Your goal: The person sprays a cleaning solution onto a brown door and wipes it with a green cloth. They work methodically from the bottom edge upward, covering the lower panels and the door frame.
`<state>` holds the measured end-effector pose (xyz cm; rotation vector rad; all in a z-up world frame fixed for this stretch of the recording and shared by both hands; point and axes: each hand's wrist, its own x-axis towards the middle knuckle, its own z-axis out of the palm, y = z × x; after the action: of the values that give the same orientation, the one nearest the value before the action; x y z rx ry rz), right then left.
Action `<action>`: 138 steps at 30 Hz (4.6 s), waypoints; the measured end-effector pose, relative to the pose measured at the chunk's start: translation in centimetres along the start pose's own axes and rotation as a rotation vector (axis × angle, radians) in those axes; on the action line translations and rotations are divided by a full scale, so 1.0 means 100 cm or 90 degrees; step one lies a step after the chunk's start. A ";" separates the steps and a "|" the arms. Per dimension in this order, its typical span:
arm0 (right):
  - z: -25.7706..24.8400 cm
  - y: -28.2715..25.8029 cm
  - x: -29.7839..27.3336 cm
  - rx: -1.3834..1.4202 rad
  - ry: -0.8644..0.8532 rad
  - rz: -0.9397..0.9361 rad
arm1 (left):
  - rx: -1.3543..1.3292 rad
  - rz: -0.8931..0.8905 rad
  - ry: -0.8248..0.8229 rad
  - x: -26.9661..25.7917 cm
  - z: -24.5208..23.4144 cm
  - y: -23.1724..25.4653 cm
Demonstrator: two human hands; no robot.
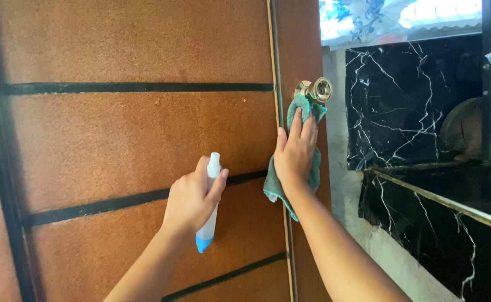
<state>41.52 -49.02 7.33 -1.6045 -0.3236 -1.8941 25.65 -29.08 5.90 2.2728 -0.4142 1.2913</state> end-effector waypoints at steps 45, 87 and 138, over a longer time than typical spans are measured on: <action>0.031 0.079 0.042 0.015 0.069 0.033 | -0.074 0.123 -0.038 0.035 0.014 0.008; 0.024 0.040 0.031 0.085 0.055 0.082 | -0.036 0.130 0.001 0.033 0.021 0.001; -0.039 -0.015 0.104 -0.148 -0.018 -0.429 | -0.123 0.053 -0.103 0.031 -0.004 0.011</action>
<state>36.84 -53.18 16.59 -1.8239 -0.7563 -2.4791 26.36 -29.87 9.03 2.2219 -0.6673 1.0586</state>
